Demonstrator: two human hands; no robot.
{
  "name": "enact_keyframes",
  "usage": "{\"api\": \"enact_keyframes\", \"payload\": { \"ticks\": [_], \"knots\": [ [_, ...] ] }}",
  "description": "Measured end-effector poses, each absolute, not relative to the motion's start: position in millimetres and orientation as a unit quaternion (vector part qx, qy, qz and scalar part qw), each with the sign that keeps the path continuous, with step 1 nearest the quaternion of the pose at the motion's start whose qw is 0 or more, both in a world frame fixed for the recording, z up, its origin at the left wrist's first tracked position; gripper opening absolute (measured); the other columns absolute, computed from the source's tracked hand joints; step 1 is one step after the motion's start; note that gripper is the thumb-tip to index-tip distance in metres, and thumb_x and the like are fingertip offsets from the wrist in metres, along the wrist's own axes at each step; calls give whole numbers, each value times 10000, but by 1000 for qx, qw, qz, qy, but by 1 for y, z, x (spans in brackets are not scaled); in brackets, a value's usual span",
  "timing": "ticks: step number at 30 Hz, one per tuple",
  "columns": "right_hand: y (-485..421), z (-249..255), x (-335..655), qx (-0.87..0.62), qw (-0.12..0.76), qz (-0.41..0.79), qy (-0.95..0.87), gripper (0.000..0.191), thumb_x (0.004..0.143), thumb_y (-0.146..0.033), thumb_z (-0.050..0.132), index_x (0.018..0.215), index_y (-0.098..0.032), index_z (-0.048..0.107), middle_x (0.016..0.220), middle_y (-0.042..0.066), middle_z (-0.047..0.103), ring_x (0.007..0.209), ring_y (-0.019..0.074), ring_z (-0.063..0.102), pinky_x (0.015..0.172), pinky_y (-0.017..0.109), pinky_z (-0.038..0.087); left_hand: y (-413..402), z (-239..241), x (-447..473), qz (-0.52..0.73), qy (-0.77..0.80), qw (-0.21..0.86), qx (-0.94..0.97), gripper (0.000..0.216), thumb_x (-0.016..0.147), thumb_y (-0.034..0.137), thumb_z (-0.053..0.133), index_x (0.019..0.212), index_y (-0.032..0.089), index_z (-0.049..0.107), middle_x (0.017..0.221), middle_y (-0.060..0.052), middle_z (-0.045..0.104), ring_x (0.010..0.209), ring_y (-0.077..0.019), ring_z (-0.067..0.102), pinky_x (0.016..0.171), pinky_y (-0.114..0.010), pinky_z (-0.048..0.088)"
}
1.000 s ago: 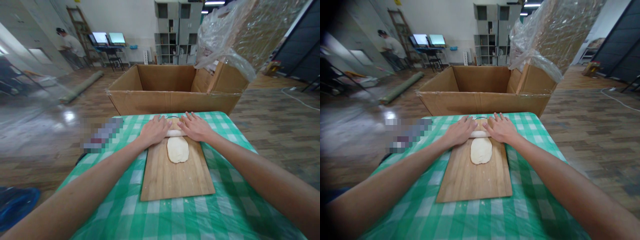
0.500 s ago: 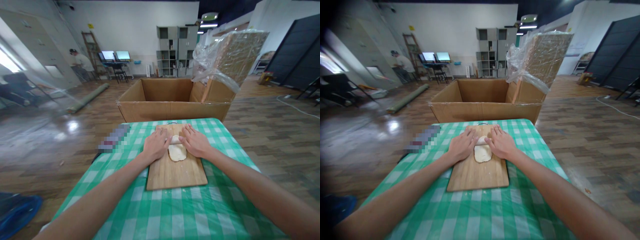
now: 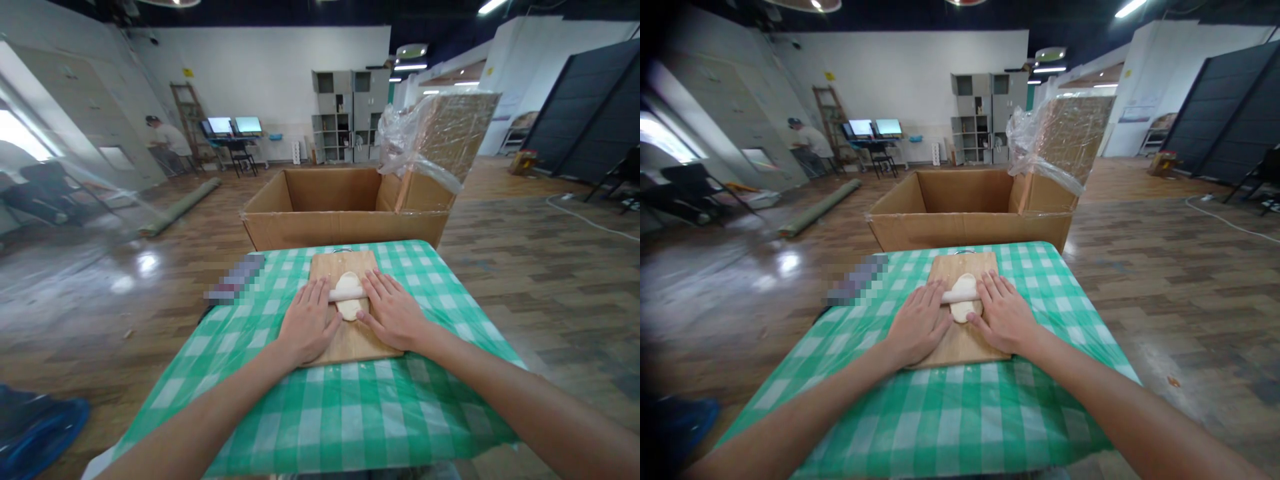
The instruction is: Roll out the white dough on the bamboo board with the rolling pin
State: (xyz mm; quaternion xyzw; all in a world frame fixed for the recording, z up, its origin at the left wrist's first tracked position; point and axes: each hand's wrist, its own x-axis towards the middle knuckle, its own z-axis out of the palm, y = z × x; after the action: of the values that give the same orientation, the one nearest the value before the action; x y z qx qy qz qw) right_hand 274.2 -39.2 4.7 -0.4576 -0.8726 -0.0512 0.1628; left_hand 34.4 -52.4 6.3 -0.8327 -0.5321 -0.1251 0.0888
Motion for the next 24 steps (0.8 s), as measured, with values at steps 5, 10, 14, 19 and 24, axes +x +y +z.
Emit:
{"api": "enact_keyframes", "payload": {
  "ticks": [5,10,14,19,24],
  "knots": [
    [-47,9,279,-433,164,-31,-886,790,1025,-632,331,1581,-72,359,1653,196,310,1551,334,236,1263,531,210,-71,4,39,-120,-537,100,-829,746,981,476,438,1570,41,300,1638,-219,348,1545,-342,278,1258,-515,225],
    [-33,12,280,-434,153,-14,-888,788,1015,-665,329,1549,-94,430,1634,174,368,1532,327,292,1248,510,259,-62,1,40,-123,-546,97,-823,724,996,509,407,1557,59,324,1607,-226,400,1523,-342,330,1250,-511,239],
    [-7,15,275,-443,136,-9,-886,772,1032,-638,305,1552,-81,425,1619,172,394,1519,323,324,1232,493,294,-34,4,38,-122,-543,94,-825,751,998,570,396,1504,16,386,1569,-263,434,1494,-350,376,1244,-493,253],
    [30,18,267,-448,113,20,-887,709,1065,-587,205,1515,-115,484,1578,148,470,1493,312,378,1185,476,369,1,13,35,-121,-552,46,-824,634,1033,600,291,1354,113,538,1446,-205,577,1370,-332,526,1146,-469,387],
    [64,13,263,-449,108,26,-887,767,1058,-628,138,1522,-130,491,1618,132,410,1536,320,284,1242,498,267,34,8,32,-128,-561,36,-817,647,1054,591,208,1386,130,518,1503,-179,532,1397,-319,503,1117,-452,414]
  ]
}}
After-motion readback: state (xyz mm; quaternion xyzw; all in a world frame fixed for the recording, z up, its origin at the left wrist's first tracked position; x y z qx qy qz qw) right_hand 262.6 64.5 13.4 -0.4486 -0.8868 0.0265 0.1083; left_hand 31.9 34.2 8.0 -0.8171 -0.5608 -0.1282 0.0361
